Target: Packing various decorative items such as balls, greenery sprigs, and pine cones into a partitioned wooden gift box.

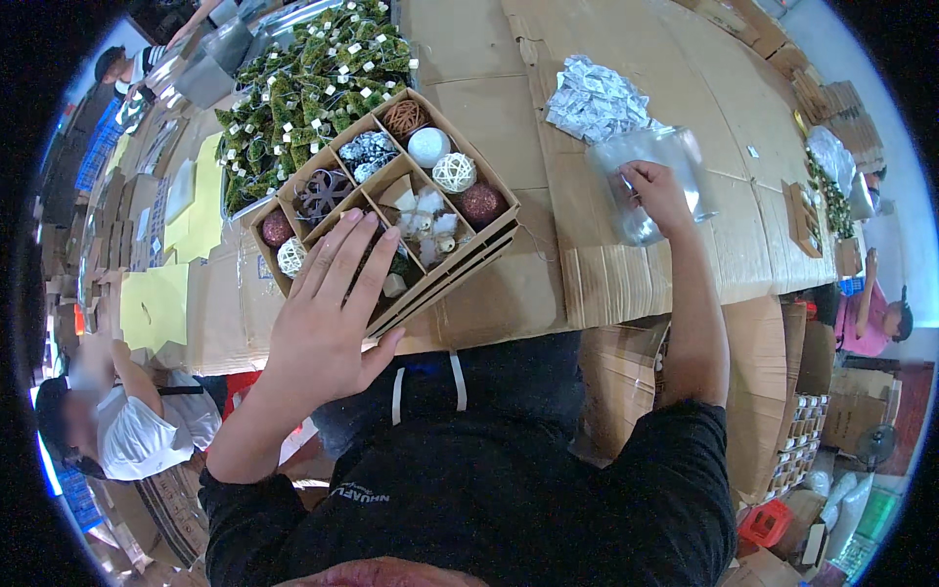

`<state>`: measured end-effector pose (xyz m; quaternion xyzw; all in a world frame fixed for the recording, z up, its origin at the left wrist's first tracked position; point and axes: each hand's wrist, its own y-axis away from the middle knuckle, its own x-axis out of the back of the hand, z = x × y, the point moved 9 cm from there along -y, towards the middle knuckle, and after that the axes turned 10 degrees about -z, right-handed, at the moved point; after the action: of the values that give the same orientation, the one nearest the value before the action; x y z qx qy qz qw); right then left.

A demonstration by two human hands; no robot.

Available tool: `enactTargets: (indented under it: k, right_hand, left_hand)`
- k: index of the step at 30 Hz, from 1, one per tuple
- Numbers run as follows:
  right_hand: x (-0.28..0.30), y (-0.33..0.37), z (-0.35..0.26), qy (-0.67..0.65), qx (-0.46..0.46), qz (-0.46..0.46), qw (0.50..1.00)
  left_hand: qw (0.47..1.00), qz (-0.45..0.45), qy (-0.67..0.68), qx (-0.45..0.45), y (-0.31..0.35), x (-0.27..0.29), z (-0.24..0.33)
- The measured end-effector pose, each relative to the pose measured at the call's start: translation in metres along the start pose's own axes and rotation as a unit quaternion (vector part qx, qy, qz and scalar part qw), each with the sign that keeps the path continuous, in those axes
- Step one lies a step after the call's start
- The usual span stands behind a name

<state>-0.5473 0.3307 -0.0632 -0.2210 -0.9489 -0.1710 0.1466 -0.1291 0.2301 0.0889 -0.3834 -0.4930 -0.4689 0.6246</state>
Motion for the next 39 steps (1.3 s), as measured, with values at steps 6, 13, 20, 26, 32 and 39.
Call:
enactTargets:
  k: [6, 13, 20, 26, 32, 39]
  right_hand:
    - [0.018, 0.020, -0.041, 0.205, 0.108, 0.143, 0.962]
    - [0.073, 0.036, -0.048, -0.036, 0.159, 0.250, 0.954]
    - [0.010, 0.140, -0.191, 0.101, 0.341, 0.310, 0.882]
    - [-0.044, 0.166, -0.254, -0.261, 0.463, 0.034, 0.846]
    - [-0.151, 0.073, -0.223, -0.344, 0.172, -0.154, 0.910]
    - [-0.164, 0.037, -0.223, -0.465, 0.092, -0.279, 0.835]
  left_hand:
    - [1.000, 0.004, -0.007, -0.014, -0.001, -0.001, 0.002]
    - [1.000, 0.015, 0.004, -0.021, -0.001, 0.002, 0.001]
    - [0.972, 0.162, 0.151, -0.083, 0.025, 0.030, -0.011]
    - [0.831, 0.389, 0.394, -0.050, 0.048, 0.063, -0.046]
    - [0.804, 0.240, 0.541, 0.055, 0.053, 0.054, -0.022]
    - [0.854, 0.374, 0.335, 0.137, 0.059, 0.061, -0.068]
